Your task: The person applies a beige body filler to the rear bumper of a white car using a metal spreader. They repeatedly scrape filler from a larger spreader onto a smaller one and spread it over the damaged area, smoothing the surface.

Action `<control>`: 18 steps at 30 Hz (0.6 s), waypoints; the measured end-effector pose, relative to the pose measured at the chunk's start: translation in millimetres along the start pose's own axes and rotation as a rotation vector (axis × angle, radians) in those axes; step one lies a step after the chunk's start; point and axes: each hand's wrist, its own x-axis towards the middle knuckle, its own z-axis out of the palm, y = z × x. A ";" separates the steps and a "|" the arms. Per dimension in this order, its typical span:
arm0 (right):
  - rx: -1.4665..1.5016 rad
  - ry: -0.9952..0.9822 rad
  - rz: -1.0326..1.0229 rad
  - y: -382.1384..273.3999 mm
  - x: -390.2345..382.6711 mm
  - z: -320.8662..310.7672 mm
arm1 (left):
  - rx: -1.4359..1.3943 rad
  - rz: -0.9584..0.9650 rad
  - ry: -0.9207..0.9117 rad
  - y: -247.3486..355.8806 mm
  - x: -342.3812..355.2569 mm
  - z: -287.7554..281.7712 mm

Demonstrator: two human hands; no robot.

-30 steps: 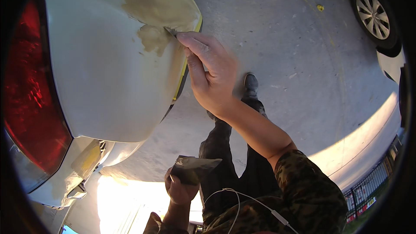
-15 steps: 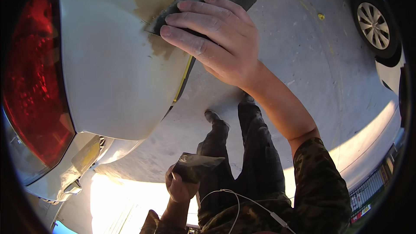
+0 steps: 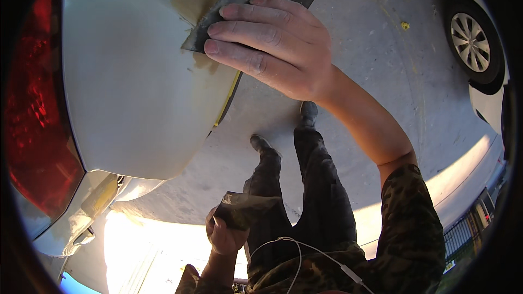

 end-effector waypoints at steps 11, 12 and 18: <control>0.029 0.011 -0.007 9.1 -3.7 1.5 | 0.016 -0.023 0.004 -3.7 3.9 5.7; 0.016 0.034 -0.044 9.0 -4.2 2.3 | 0.026 -0.007 0.018 -3.7 4.2 6.8; 0.127 0.083 0.032 5.9 -14.0 1.5 | 0.020 -0.009 0.031 -5.9 6.4 9.3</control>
